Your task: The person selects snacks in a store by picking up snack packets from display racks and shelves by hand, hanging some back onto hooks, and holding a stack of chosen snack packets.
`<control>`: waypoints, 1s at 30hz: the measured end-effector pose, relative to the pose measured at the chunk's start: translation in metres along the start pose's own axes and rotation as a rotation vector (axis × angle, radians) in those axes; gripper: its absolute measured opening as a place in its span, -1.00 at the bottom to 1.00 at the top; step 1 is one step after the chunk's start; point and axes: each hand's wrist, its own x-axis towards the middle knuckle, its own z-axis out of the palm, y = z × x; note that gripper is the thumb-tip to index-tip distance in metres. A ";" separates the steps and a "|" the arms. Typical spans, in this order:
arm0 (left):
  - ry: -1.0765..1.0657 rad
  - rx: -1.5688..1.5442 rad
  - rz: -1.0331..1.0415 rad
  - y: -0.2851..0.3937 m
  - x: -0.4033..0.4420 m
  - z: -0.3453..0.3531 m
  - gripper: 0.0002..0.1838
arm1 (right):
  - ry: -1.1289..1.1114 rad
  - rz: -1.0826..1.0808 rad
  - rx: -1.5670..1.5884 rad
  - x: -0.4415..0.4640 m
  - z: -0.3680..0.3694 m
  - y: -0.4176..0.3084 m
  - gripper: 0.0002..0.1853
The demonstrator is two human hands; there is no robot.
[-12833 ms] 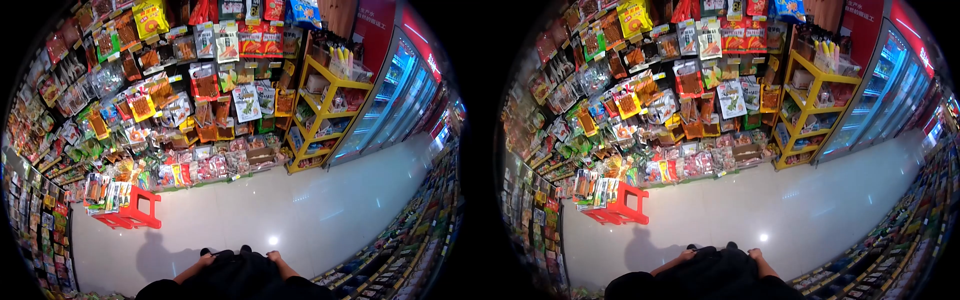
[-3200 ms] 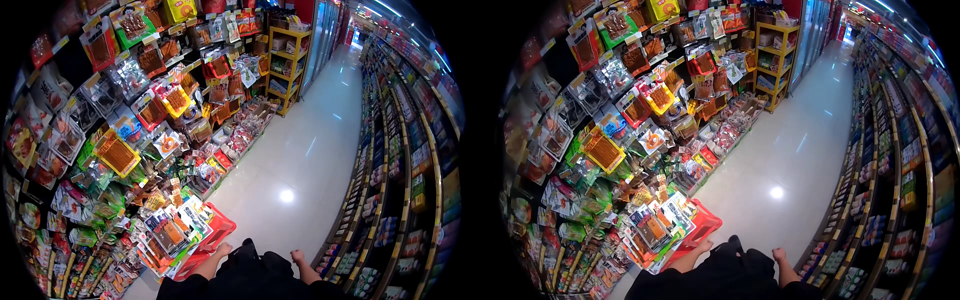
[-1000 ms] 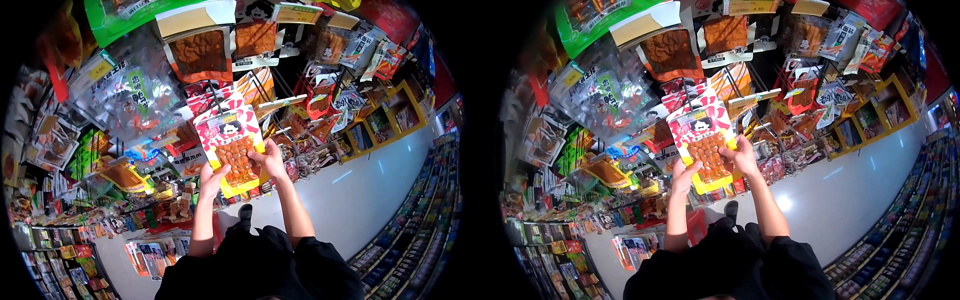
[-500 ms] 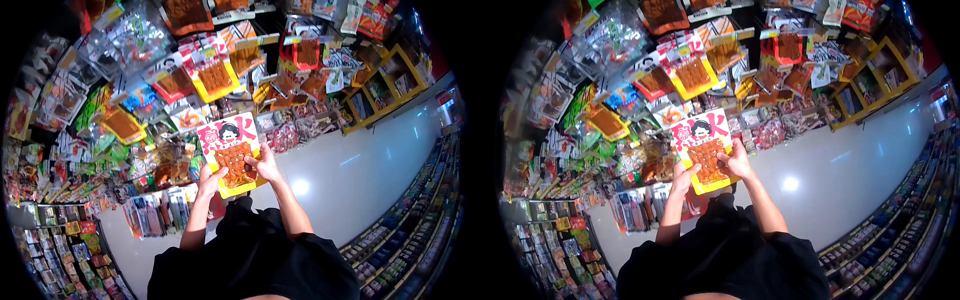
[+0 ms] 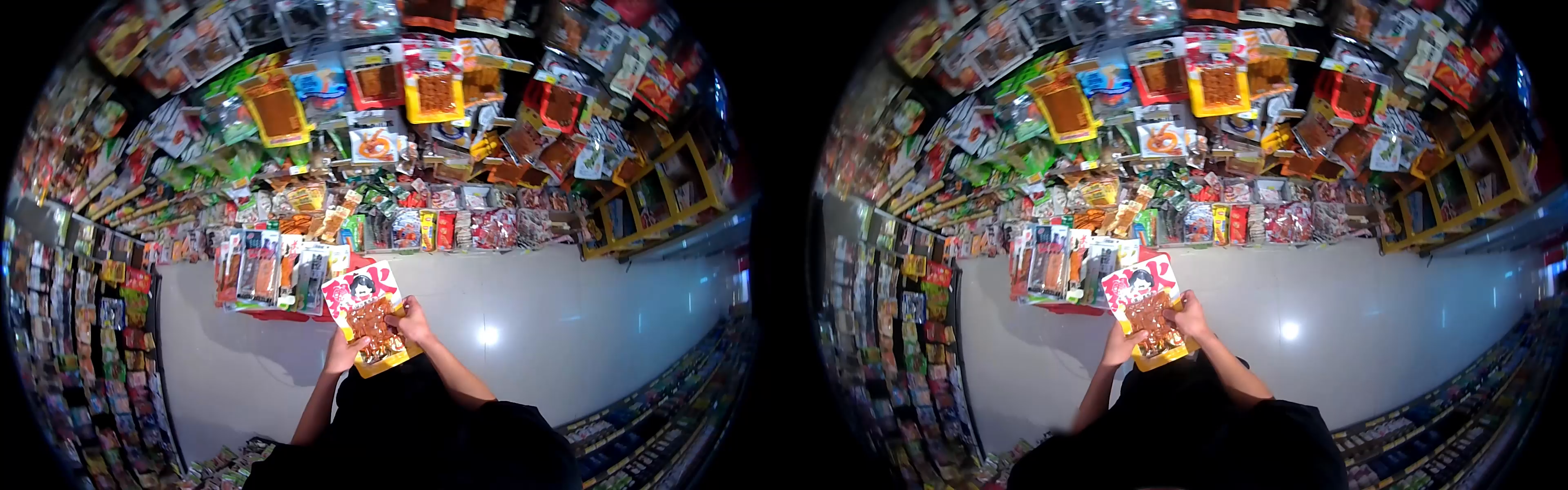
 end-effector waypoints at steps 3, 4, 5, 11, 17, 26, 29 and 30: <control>0.123 0.071 0.039 -0.013 -0.026 -0.030 -0.46 | -0.050 -0.041 -0.121 -0.008 0.039 0.007 -0.58; 0.175 0.175 -0.011 -0.014 -0.032 -0.042 -0.48 | -0.078 -0.027 -0.113 -0.005 0.051 0.013 -0.58; 0.231 0.278 -0.071 -0.013 -0.040 -0.055 -0.49 | -0.142 0.037 -0.061 -0.009 0.064 0.005 -0.59; 0.387 0.384 -0.260 -0.006 -0.107 -0.125 -0.46 | -0.311 0.009 -0.380 0.002 0.151 0.038 -0.50; 0.432 0.483 -0.299 -0.074 -0.190 -0.254 -0.40 | -0.514 0.036 -0.202 -0.016 0.281 0.129 -0.49; 0.427 0.406 -0.374 -0.063 -0.205 -0.397 -0.49 | -0.222 0.065 -0.720 -0.030 0.409 0.148 -0.49; 0.439 0.354 -0.341 -0.063 -0.178 -0.428 -0.52 | -0.189 0.070 -0.747 -0.005 0.425 0.148 -0.48; 0.446 0.321 -0.303 -0.064 -0.168 -0.436 -0.52 | -0.178 0.057 -0.711 0.007 0.430 0.155 -0.51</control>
